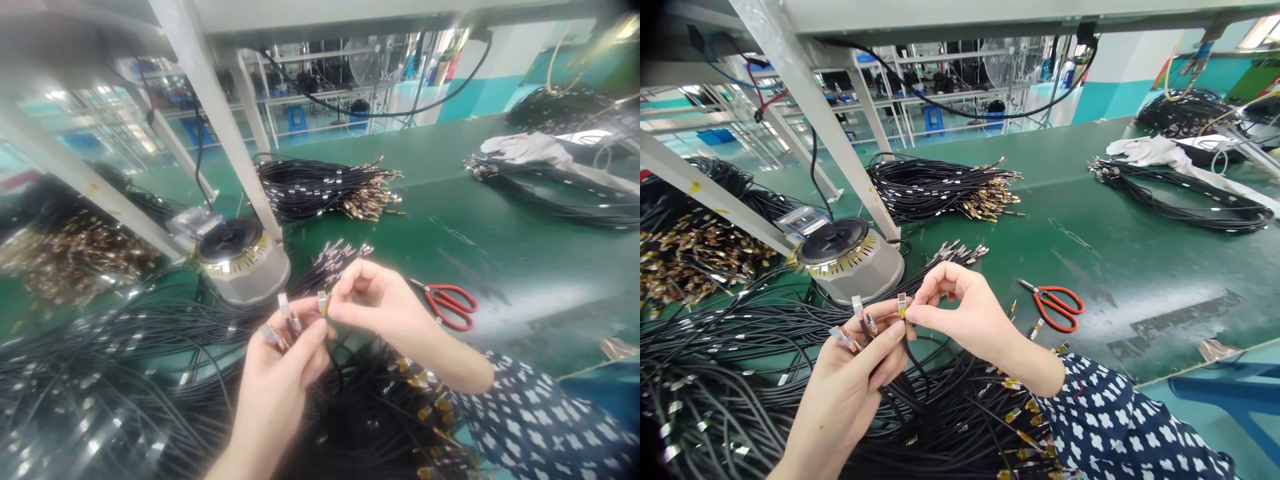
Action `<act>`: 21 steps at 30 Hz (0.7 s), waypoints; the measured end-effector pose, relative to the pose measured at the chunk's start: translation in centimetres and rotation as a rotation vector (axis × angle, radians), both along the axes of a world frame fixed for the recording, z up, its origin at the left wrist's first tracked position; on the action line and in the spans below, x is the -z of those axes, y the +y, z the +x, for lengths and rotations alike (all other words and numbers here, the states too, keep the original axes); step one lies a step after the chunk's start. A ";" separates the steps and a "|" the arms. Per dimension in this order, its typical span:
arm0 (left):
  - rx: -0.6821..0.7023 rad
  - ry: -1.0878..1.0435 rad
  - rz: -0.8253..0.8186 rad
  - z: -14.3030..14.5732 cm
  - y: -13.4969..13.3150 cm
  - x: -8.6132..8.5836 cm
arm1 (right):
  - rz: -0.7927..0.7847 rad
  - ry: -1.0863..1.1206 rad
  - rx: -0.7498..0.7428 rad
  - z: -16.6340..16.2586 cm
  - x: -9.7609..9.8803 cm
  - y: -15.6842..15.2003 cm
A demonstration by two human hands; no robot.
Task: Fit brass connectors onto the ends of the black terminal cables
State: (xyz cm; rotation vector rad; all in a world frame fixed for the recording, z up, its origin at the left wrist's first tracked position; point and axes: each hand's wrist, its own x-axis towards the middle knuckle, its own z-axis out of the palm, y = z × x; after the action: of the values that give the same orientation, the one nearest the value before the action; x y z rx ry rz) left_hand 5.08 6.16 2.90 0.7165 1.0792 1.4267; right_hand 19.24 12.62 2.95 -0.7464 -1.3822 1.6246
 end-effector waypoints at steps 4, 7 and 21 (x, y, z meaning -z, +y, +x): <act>0.002 -0.001 0.013 -0.1 -0.1 0.1 | 0.011 -0.005 0.007 -0.1 -0.2 0.1; 0.013 -0.002 0.029 -0.1 0.0 0.2 | 0.020 -0.016 0.012 -0.1 -0.3 0.1; -0.058 0.032 -0.006 0.2 -0.3 0.1 | 0.061 -0.131 0.113 -0.5 -1.1 -0.7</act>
State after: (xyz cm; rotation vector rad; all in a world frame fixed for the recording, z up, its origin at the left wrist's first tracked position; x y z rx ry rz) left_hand 5.25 5.85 2.75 0.7111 1.1366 1.4645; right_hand 18.78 11.91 4.01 -0.8916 -1.4483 1.4617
